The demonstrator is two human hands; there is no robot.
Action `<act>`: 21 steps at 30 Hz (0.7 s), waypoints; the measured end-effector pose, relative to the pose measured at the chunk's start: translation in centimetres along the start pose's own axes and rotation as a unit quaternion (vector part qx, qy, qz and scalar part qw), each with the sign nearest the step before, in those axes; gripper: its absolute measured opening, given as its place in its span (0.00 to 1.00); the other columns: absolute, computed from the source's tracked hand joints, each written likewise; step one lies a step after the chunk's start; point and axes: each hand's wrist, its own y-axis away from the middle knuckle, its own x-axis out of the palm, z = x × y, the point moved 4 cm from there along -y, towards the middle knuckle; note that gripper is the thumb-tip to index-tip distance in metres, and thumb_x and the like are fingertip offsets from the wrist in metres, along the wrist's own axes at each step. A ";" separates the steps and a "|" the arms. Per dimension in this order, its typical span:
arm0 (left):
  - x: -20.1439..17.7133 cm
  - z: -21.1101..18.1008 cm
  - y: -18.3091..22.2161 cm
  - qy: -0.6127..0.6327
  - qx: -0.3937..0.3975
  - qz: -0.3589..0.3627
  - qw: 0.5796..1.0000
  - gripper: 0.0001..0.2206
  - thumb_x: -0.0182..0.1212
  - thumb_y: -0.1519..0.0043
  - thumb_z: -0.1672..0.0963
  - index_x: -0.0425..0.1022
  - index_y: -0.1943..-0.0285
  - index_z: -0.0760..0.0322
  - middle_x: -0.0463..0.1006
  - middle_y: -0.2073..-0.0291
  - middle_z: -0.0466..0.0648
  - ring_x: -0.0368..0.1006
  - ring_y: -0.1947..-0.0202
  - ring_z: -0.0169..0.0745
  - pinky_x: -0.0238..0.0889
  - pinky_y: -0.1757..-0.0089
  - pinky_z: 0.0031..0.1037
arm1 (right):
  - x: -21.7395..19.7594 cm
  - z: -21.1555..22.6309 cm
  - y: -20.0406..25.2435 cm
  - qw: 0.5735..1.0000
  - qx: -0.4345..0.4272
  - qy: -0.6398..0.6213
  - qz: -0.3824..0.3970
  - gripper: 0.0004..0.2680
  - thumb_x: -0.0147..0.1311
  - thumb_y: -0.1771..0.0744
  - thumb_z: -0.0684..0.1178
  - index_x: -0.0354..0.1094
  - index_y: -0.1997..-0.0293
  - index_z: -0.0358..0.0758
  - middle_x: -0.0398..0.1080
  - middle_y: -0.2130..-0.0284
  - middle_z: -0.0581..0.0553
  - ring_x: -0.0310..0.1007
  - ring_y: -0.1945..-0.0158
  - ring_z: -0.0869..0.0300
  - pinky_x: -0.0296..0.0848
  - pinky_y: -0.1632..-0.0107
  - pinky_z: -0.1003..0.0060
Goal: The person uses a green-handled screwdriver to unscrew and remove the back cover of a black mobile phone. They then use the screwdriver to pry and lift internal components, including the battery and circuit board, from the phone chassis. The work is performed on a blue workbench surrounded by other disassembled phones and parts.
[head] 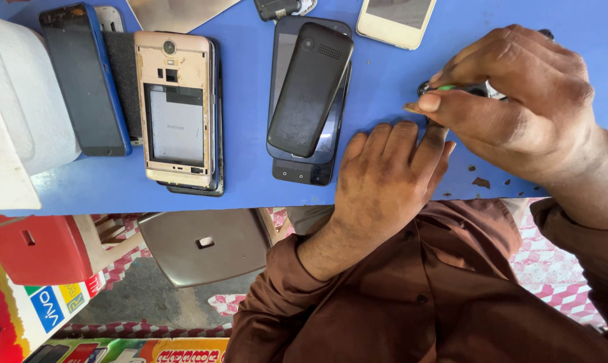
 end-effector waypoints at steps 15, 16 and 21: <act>0.1 0.0 0.1 -0.003 0.005 -0.011 1.000 0.16 0.65 0.28 0.53 0.74 0.37 0.63 0.70 0.62 0.45 0.70 0.61 0.39 0.59 0.61 0.33 | -0.1 -0.2 1.5 0.998 0.049 -0.009 0.042 0.15 0.60 0.30 0.31 0.60 0.40 0.39 0.76 0.59 0.40 0.78 0.60 0.56 0.75 0.62 0.66; 0.1 0.0 0.1 0.000 0.007 -0.012 1.000 0.16 0.66 0.29 0.53 0.74 0.36 0.64 0.70 0.62 0.45 0.70 0.60 0.40 0.59 0.62 0.32 | -0.2 -0.2 1.6 0.997 0.059 -0.010 0.043 0.16 0.60 0.30 0.30 0.59 0.39 0.39 0.76 0.58 0.40 0.78 0.60 0.56 0.75 0.61 0.67; 0.2 -0.1 0.3 0.000 0.010 -0.010 1.000 0.17 0.66 0.28 0.53 0.72 0.34 0.65 0.71 0.60 0.46 0.70 0.60 0.41 0.59 0.61 0.33 | -0.3 -0.1 1.3 0.996 0.071 0.043 -0.012 0.19 0.70 0.35 0.42 0.61 0.43 0.41 0.73 0.72 0.40 0.78 0.66 0.48 0.77 0.63 0.53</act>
